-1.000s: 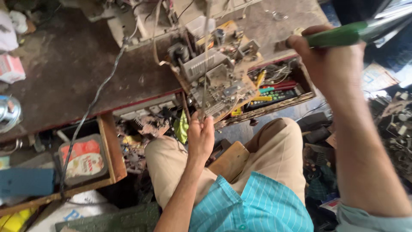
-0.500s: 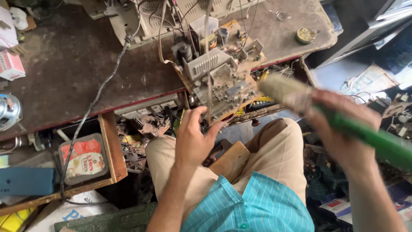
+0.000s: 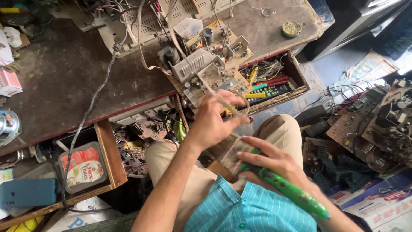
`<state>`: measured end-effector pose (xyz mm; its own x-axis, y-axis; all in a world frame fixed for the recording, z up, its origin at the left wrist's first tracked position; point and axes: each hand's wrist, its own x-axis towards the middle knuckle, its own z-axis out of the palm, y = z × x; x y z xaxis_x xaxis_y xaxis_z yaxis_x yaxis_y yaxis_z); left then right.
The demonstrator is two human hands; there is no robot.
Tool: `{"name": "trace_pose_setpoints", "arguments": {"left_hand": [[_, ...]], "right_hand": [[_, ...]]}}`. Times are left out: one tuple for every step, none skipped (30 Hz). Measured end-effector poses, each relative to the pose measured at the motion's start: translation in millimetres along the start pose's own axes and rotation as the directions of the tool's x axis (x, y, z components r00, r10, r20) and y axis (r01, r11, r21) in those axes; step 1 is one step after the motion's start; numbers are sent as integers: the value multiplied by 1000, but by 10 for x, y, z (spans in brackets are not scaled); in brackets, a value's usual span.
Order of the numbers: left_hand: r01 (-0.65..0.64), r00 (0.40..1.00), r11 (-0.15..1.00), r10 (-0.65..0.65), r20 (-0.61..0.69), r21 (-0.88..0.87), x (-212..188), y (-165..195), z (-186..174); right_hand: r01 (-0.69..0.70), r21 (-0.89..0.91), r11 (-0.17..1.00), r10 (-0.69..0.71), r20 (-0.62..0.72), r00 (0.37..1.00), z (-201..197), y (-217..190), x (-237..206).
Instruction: The person solders a small green circuit board using a soldering iron and solder wire, then wipes the board with a cloth and brushes it with a green brush. The person handles the board and tools throughout the clip.
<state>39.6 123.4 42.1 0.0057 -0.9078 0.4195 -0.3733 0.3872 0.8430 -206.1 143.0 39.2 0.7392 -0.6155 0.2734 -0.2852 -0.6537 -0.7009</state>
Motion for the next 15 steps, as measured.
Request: {"name": "trace_pose_setpoints", "arguments": {"left_hand": [[85, 995, 967, -72, 63, -242, 37, -23, -4], [73, 997, 972, -77, -8, -222, 61, -65, -30], [59, 994, 978, -76, -76, -200, 80, -127, -79], [45, 987, 983, -71, -143, -177, 82, -199, -128], [107, 976, 979, -137, -172, -171, 76, -282, -178], [168, 959, 971, -200, -198, -168, 66, -371, -224], [229, 938, 959, -263, -224, -168, 50, -457, -227], [203, 941, 957, -249, -230, -206, 25, -533, -213], [178, 942, 954, -236, -237, -243, -12, -599, -194], [152, 943, 948, -224, -245, -281, -41, -653, -158], [146, 943, 951, -217, -253, -273, -67, -698, -136], [144, 941, 954, -214, -261, -265, -88, -730, -110], [144, 938, 955, -215, -272, -259, -104, -750, -91], [147, 933, 953, -222, -283, -264, -112, -763, -75], [152, 928, 953, -229, -295, -263, -110, -770, -68]], "right_hand": [[22, 22, 1000, -22, 13, 1000, 56, 38, -68], [42, 44, 998, -43, 25, 999, 110, 75, -129], [37, 74, 997, -39, 35, 999, 177, 84, -196], [30, 101, 994, -34, 42, 999, 225, 83, -235], [22, 129, 991, -28, 47, 999, 263, 70, -239], [22, 156, 987, -29, 41, 999, 259, 56, -204], [22, 182, 983, -29, 36, 999, 220, 48, -121], [22, 209, 978, -29, 34, 999, 180, -2, -38], [103, 46, 994, -106, 58, 993, 95, 5, 105], [187, -117, 975, -176, 96, 980, -23, 72, 290], [271, -272, 923, -240, 144, 960, -171, 145, 420], [111, -340, 934, -147, -83, 986, -300, 214, 485], [-59, -370, 927, -61, -306, 950, -415, 287, 527], [-223, -363, 905, 6, -511, 859, -505, 351, 554], [-374, -317, 872, 57, -693, 719, -525, 380, 547]]}}
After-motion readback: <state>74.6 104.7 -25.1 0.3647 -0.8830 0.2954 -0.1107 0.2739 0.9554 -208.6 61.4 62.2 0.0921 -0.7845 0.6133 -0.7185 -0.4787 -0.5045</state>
